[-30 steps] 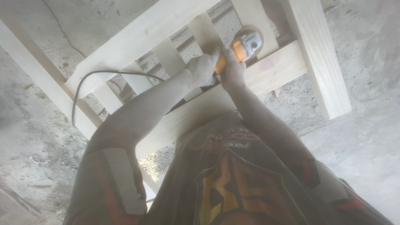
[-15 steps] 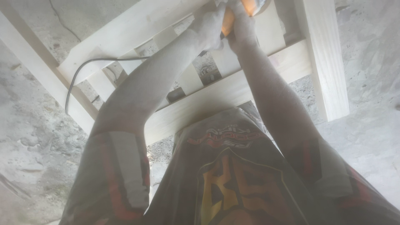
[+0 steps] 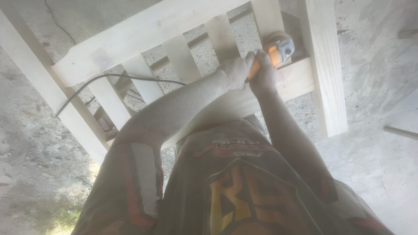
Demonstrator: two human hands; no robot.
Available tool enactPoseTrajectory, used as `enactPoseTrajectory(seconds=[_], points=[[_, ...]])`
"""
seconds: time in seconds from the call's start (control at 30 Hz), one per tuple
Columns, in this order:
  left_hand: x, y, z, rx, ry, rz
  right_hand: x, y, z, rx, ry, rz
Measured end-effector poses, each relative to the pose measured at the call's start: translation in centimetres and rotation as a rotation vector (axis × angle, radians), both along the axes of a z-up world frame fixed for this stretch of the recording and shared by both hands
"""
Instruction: The person uses an electric sander to smooth the surfaces of a white wooden structure, moving the tool across horizontal and vertical slats. The person repositions the structure and continues sanding different sections.
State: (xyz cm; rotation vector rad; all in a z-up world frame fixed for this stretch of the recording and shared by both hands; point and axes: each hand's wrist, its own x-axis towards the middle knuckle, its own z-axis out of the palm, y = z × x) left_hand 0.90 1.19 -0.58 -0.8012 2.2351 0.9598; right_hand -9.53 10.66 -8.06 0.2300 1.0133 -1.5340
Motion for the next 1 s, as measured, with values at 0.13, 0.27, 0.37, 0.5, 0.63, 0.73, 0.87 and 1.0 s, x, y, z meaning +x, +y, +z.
enactPoseTrajectory(seconds=[0.13,0.27,0.37,0.5,0.63,0.73,0.87,1.0], points=[[-1.4,-3.8,-0.7,-0.091,0.019,0.04,-2.1,-5.0,-1.5,-0.012,0.055,0.034],[-1.6,-6.1,-1.5,-0.09,-0.02,0.103,-2.7,-8.3,-2.5,-0.017,0.015,0.111],[-1.0,-4.8,-1.3,-0.064,0.058,0.195,-1.8,-7.2,-1.6,-0.059,0.042,0.089],[0.8,1.1,-0.6,-0.091,0.083,0.099,-0.5,-1.2,0.8,0.023,-0.054,0.071],[2.1,5.1,0.8,-0.113,0.126,0.202,0.4,1.6,3.2,0.072,-0.027,0.134],[3.1,6.9,2.2,-0.247,0.18,0.407,1.5,1.4,5.0,-0.02,-0.042,0.177],[5.5,8.9,4.6,-0.449,0.227,0.45,3.4,0.2,7.0,-0.11,-0.023,0.282],[9.5,10.6,6.3,-0.251,0.561,0.576,2.6,-0.6,8.9,-0.079,0.143,0.308]])
